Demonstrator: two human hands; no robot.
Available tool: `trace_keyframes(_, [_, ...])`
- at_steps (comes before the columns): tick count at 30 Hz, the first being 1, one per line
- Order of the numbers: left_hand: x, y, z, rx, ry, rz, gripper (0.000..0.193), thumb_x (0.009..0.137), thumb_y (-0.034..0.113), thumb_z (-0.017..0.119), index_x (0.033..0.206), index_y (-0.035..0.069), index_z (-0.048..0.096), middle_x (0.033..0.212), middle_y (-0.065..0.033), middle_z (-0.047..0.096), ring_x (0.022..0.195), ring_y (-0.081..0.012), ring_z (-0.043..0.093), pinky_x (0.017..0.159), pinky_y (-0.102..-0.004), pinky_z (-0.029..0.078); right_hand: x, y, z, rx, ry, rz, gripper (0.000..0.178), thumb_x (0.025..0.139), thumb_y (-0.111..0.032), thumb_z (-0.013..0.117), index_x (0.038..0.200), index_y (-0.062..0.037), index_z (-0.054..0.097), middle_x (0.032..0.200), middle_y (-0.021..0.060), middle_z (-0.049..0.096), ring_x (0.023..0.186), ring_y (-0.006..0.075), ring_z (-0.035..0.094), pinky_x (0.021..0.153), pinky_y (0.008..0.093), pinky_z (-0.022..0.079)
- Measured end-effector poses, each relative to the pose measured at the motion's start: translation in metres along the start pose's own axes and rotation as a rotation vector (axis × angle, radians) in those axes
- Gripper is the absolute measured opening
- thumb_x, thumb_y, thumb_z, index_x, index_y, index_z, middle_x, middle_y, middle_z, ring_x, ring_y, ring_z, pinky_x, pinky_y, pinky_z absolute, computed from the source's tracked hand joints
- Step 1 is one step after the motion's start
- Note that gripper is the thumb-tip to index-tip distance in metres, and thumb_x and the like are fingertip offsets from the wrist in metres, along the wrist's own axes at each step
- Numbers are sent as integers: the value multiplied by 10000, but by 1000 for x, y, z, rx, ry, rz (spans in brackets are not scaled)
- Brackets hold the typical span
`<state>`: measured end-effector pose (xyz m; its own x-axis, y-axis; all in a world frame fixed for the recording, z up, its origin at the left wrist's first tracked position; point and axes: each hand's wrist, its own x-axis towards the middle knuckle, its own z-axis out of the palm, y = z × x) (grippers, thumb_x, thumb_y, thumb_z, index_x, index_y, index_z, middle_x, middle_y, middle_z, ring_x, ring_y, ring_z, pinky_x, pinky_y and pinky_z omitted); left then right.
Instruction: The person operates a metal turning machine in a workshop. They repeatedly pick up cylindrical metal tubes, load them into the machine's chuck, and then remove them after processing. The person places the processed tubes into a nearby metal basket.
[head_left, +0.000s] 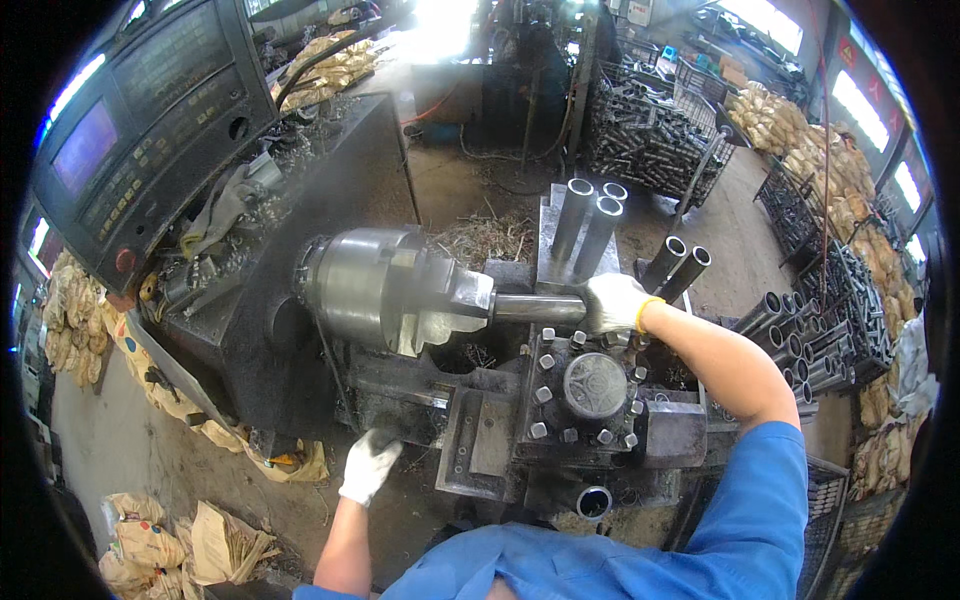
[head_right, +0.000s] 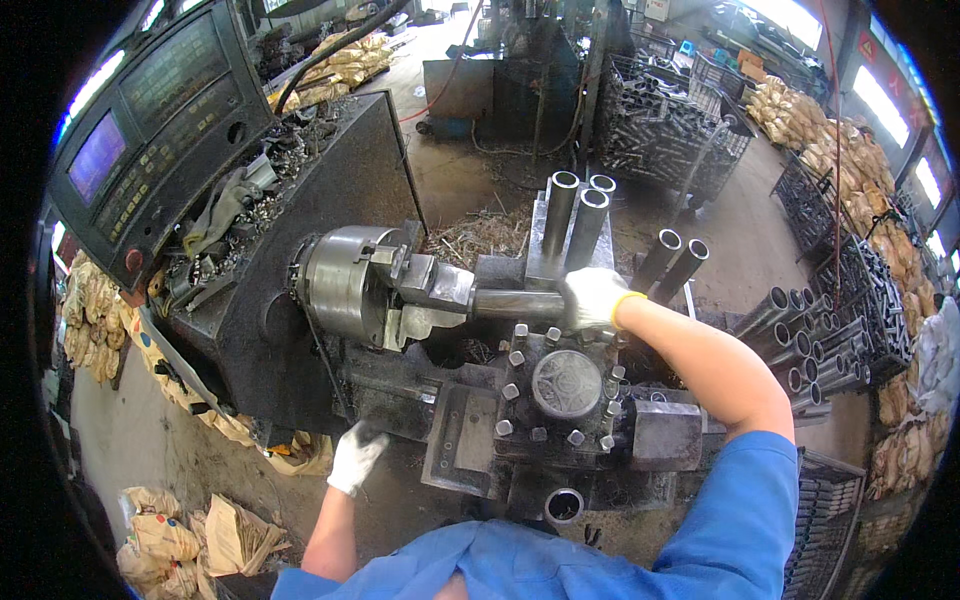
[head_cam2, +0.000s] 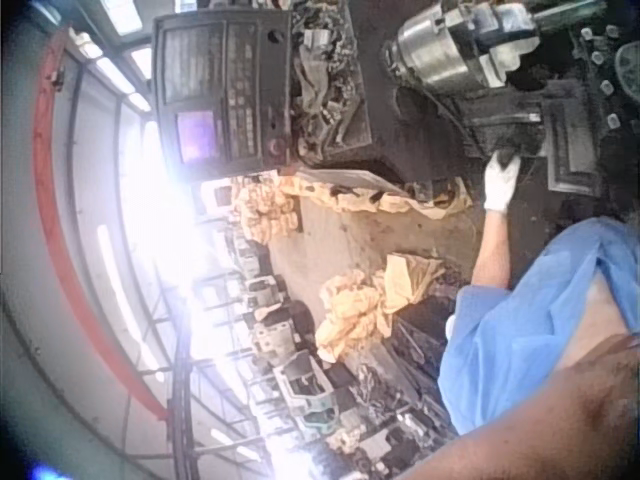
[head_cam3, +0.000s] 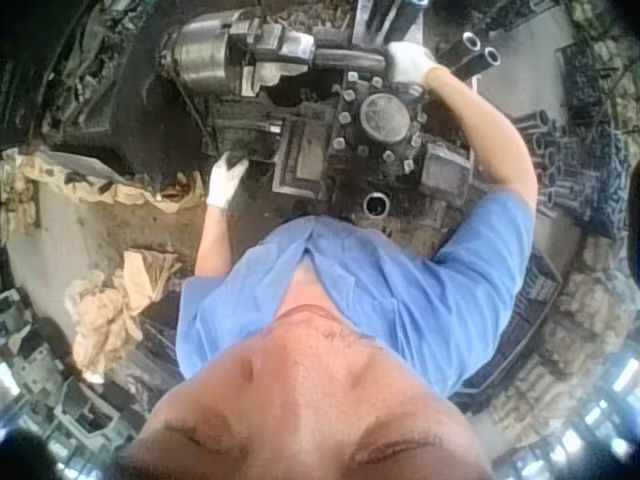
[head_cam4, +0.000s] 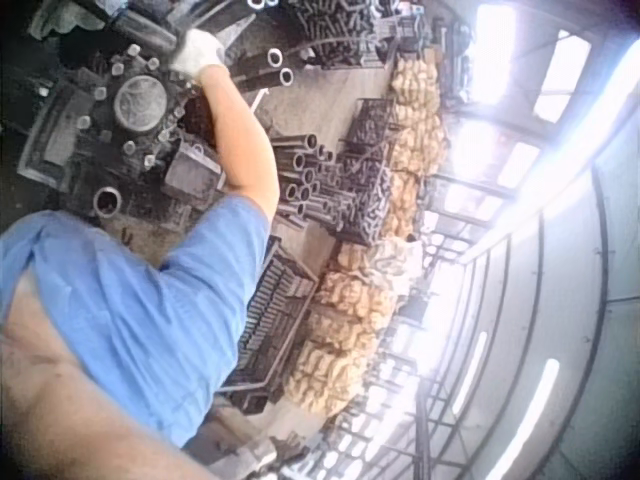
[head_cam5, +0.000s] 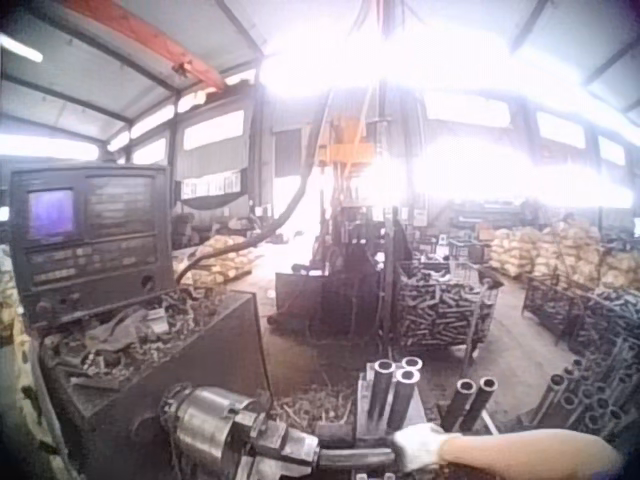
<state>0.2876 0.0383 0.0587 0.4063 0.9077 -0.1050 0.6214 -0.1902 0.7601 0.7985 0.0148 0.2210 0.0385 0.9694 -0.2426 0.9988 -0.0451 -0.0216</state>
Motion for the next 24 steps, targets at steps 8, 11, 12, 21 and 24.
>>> trace_keyframes(8, [-52, -168, -35, -856, 903, -611, 390, 1039, 434, 670, 1123, 55, 709, 954, -54, 731, 739, -174, 669, 645, -352, 537, 14, 34, 42, 297, 6, -260, 566, 738, -355, 828, 1148, 21, 725, 980, 256, 757, 913, 425, 732, 820, 499, 573])
trace_keyframes(11, [-56, -238, -67, -995, 1020, -520, 418, 1038, 463, 654, 1170, 70, 702, 1045, -54, 735, 854, -193, 676, 714, -390, 529, 24, 28, 44, 290, 22, -244, 584, 705, -372, 832, 1118, 29, 730, 949, 266, 757, 879, 429, 735, 792, 501, 578])
trace_keyframes(12, [-56, -252, -72, -1057, 1011, -525, 437, 1040, 465, 646, 1220, 69, 692, 1132, -67, 732, 931, -213, 675, 743, -419, 525, 31, 34, 58, 287, 36, -273, 573, 704, -370, 828, 1103, 31, 733, 942, 269, 757, 874, 429, 736, 786, 499, 579])
trace_keyframes(21, [-40, -195, -109, -1436, 763, -632, 425, 1020, 583, 544, 765, 249, 482, 551, 81, 389, 424, -125, 338, 409, -303, 280, 54, -15, 10, 296, -238, -118, 737, 804, -278, 824, 1417, 3, 528, 1095, 216, 753, 982, 329, 753, 825, 434, 605])
trace_keyframes(24, [-44, -193, -120, -1483, 643, -641, 404, 1036, 557, 536, 782, 245, 504, 557, 70, 410, 423, -132, 347, 402, -294, 275, 94, -60, -4, 700, -199, -271, 645, 824, -284, 808, 1320, 53, 571, 1127, 191, 760, 1043, 288, 721, 928, 421, 577])
